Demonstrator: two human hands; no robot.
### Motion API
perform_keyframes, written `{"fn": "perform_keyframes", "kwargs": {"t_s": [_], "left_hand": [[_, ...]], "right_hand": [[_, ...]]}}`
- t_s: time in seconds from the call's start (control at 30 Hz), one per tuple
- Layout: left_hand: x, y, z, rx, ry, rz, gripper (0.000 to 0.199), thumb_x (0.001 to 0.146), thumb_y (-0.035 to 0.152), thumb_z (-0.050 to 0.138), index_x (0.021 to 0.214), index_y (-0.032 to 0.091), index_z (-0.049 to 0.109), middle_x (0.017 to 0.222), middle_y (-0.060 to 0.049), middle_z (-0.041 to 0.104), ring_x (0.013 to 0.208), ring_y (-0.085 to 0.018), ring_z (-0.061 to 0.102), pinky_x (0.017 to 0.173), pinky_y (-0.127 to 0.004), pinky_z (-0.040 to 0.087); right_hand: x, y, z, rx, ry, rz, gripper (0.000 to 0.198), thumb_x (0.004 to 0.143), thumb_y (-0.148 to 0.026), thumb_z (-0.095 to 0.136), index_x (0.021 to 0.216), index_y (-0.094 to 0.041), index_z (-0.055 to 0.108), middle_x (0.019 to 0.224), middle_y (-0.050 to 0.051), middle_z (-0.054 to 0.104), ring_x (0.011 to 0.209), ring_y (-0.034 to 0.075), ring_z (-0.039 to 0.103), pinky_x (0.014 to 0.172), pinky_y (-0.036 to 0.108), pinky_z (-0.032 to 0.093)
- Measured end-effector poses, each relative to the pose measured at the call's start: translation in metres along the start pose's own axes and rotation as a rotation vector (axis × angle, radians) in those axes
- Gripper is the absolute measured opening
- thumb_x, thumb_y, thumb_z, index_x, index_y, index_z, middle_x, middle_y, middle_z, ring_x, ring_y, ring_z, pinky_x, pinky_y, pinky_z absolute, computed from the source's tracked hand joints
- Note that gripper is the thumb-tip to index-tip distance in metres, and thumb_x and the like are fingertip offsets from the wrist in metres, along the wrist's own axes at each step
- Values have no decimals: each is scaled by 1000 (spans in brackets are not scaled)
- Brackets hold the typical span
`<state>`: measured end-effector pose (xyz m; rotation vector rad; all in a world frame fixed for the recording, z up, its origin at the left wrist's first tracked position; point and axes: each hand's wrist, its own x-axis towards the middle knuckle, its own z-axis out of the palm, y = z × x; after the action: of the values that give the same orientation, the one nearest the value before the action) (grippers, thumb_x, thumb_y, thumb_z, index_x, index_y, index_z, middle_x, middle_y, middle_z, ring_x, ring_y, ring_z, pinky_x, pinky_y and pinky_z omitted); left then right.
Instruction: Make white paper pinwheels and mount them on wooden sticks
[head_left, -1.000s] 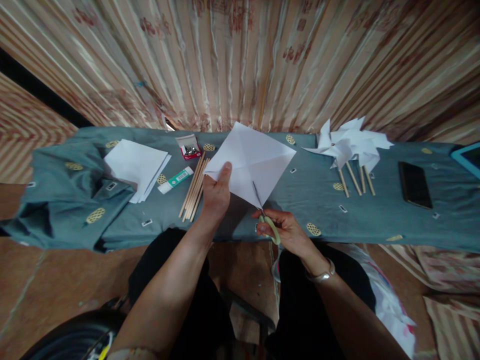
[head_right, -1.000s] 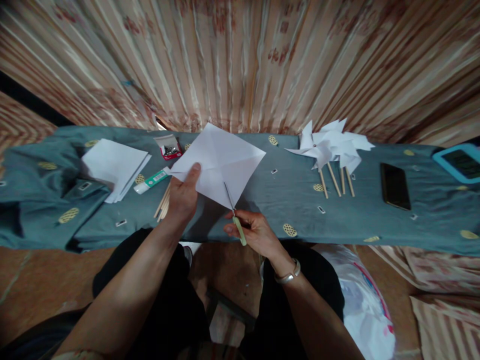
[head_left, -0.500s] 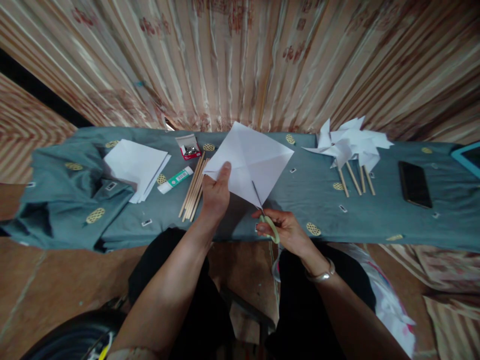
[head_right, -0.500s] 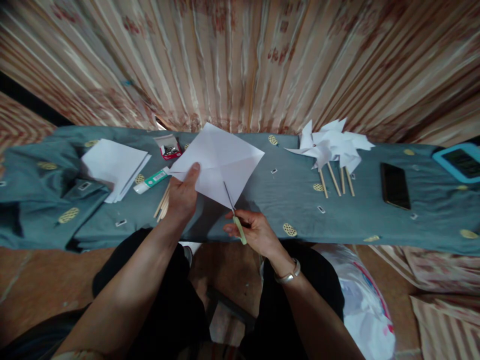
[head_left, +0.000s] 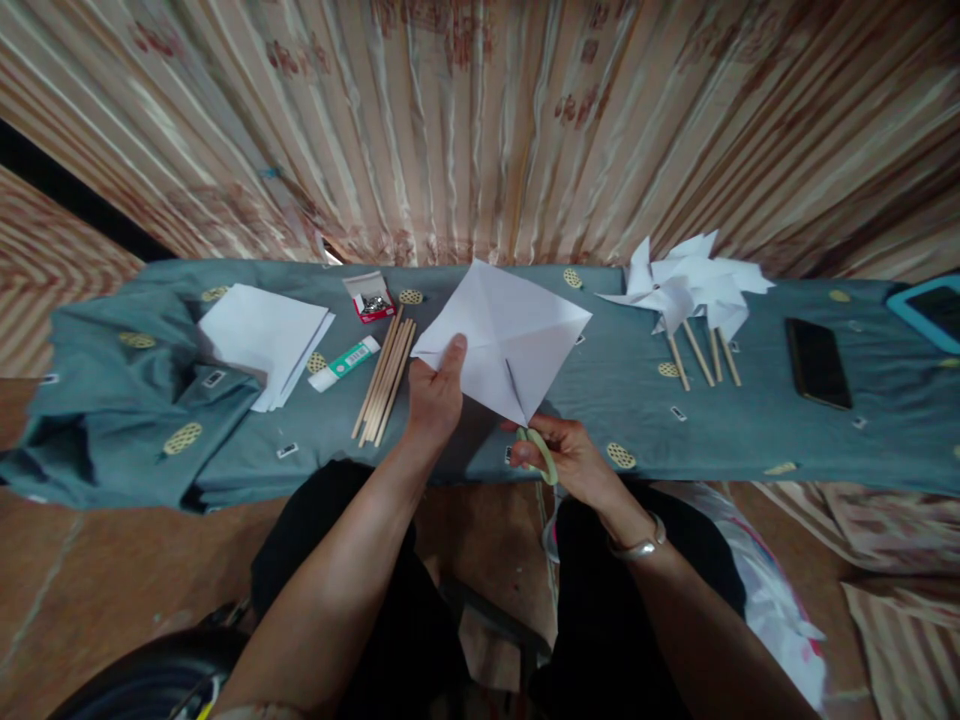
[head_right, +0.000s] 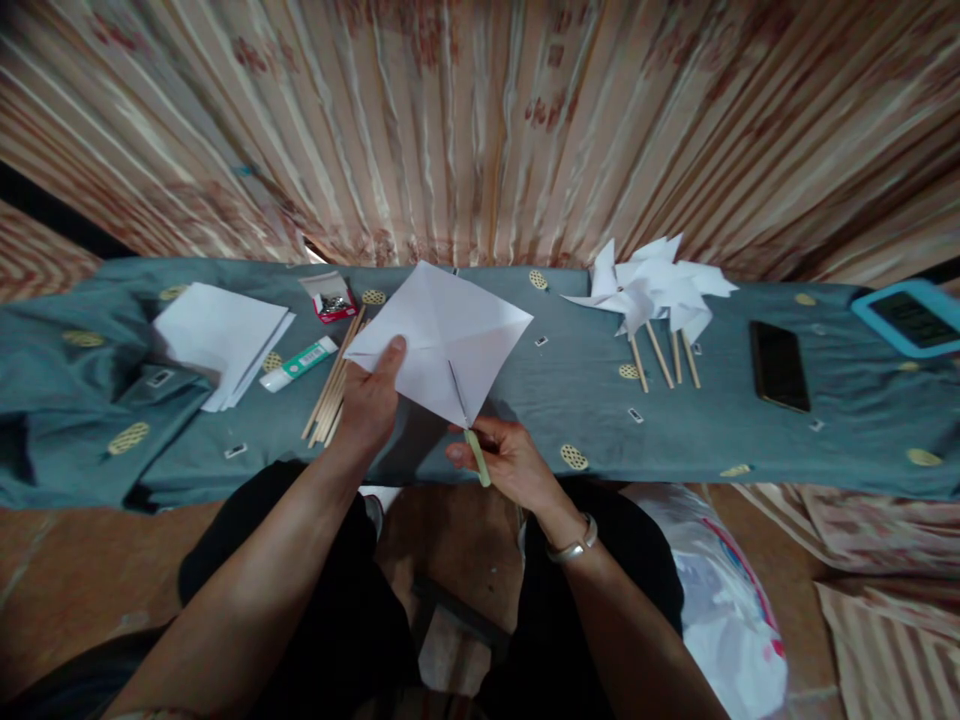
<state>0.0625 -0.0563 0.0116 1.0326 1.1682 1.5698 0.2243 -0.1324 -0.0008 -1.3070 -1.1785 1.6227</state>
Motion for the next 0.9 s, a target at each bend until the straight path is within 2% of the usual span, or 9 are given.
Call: {"fn": "perform_keyframes", "kwargs": {"t_s": [0.2, 0.5, 0.73, 0.9], "left_hand": [[2, -3, -1, 0, -1, 11, 33, 78, 49, 71, 78, 16, 70, 83, -8, 76, 80, -21, 73, 70, -29, 59], [2, -1, -1, -3, 30, 8, 27, 78, 45, 72, 80, 18, 72, 85, -8, 76, 86, -23, 73, 74, -31, 59], [-3, 0, 0, 38, 37, -61, 26, 79, 42, 71, 80, 17, 72, 85, -9, 77, 90, -26, 73, 77, -33, 58], [-4, -2, 0, 38, 38, -57, 25, 80, 42, 69, 82, 17, 72, 89, -10, 77, 89, -26, 73, 78, -35, 58]], "right_hand": [[1, 1, 1, 19, 25, 15, 50, 58, -55, 86, 89, -17, 75, 61, -3, 64, 55, 11, 58, 53, 22, 48], [2, -4, 3, 46, 41, 64, 53, 49, -52, 90, 86, -17, 76, 58, -4, 62, 53, 10, 56, 55, 24, 50], [1, 1, 2, 19, 32, -7, 49, 59, -58, 84, 82, -16, 74, 61, -2, 62, 56, 10, 55, 52, 22, 45], [1, -1, 2, 37, 34, 9, 48, 57, -58, 85, 79, -16, 74, 59, -2, 61, 55, 10, 54, 52, 22, 45]]}}
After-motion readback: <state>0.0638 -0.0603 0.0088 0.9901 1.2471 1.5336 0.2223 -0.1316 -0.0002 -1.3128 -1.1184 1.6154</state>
